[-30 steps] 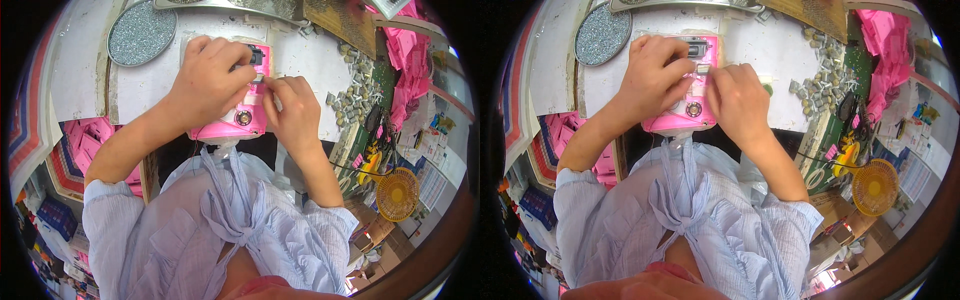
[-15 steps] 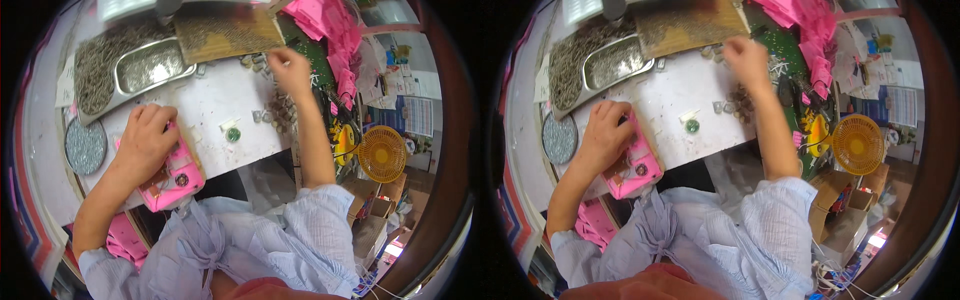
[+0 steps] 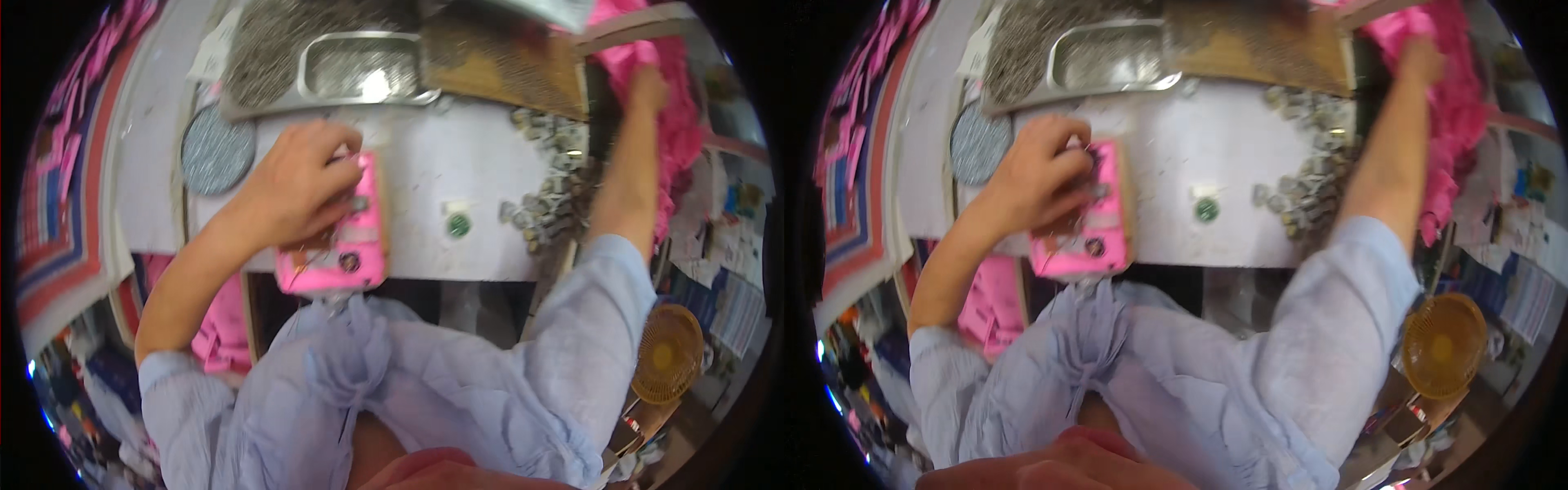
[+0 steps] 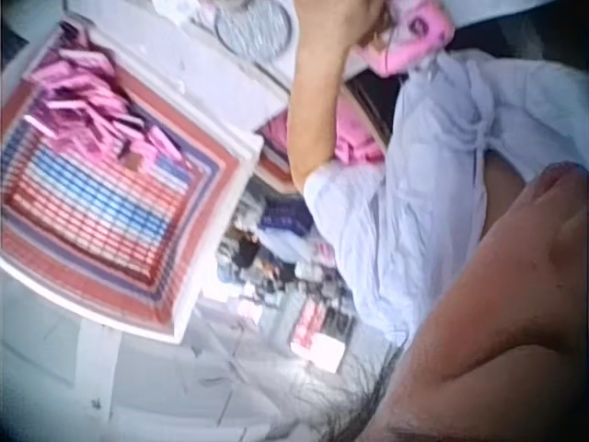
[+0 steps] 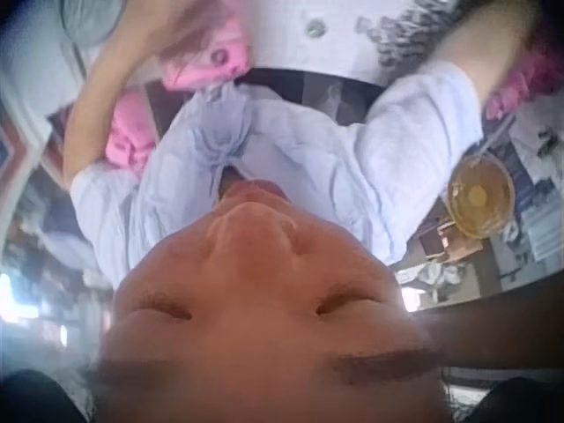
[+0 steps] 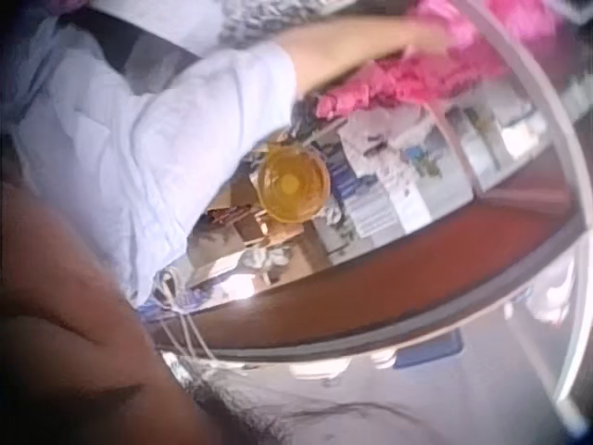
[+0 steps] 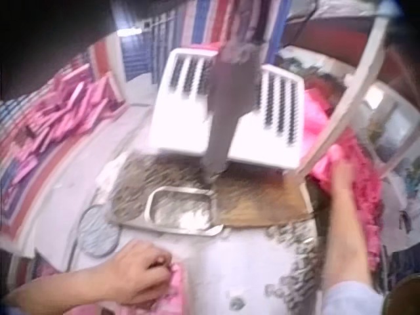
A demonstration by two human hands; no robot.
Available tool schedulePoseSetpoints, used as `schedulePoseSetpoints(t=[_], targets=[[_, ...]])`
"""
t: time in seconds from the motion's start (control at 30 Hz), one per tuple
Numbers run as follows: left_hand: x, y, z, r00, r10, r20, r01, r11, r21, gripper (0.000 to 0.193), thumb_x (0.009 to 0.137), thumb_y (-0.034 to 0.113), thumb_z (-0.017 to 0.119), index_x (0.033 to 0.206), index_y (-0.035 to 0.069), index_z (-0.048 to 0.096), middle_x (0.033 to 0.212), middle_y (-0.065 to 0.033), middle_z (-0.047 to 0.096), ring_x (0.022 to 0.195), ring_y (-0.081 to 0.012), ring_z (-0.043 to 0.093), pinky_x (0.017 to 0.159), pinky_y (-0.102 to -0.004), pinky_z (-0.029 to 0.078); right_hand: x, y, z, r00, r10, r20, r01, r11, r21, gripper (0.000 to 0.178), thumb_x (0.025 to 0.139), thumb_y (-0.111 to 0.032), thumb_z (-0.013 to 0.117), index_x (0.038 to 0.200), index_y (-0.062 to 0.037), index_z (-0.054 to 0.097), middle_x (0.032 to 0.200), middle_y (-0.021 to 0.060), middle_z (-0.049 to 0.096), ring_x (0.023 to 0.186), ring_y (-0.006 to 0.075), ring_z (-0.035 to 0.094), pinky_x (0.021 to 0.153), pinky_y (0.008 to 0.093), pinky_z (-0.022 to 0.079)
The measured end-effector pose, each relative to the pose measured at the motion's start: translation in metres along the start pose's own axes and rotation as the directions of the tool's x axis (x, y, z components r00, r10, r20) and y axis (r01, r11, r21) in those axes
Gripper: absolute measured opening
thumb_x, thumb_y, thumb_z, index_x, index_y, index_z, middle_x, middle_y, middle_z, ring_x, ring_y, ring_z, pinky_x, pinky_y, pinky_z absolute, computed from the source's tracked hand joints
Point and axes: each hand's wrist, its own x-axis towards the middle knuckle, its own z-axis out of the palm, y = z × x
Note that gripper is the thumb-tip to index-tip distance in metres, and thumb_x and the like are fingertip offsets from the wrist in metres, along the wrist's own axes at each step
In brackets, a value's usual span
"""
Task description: Assembling electronic components into pink plastic housings and securing them with an electric screwdriver and soldering iron.
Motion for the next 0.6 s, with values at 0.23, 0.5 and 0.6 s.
schedulePoseSetpoints(t=[0.23,0.5,0.6], targets=[[-0.035,-0.006,0.005,0.987,-0.059,-0.147,0.055,0.998,-0.032,0.035,0.068,0.014,0.085,0.095,0.01,0.062,0.118,-0.0108,0.058,0.102,-0.0335,0.057,0.087,-0.0448,0.045,-0.02,0.102,-0.082,0.792,0.609,0.039,-0.211,0.213,0.954,0.038,0.098,-0.02,0.055,0.119,0.0111,0.062,0.118,0.0239,0.07,0.101,0.0409,0.071,0.087,0.0516,0.063],[-0.028,0.034,-0.018,0.91,-0.4,0.107,0.237,0.291,-0.927,0.043,0.097,0.028,0.072,0.129,0.003,0.057,0.118,-0.0086,0.063,0.108,-0.0186,0.063,0.085,-0.0368,0.054,-0.339,-0.043,-0.285,0.932,0.359,-0.042,0.188,-0.381,0.905,0.03,0.1,-0.005,0.059,0.12,0.0175,0.061,0.117,0.0288,0.067,0.102,0.0346,0.072,0.083,0.0443,0.066],[-0.015,0.067,-0.011,0.895,-0.444,0.036,0.063,0.047,-0.997,0.051,0.103,0.028,0.064,0.143,0.0,0.048,0.118,-0.0103,0.067,0.104,-0.0181,0.068,0.085,-0.0321,0.057,-0.409,-0.123,-0.298,0.955,-0.046,-0.294,0.296,0.04,0.954,0.033,0.09,-0.008,0.071,0.119,0.0076,0.067,0.114,0.0213,0.071,0.096,0.0317,0.07,0.083,0.0399,0.06]])
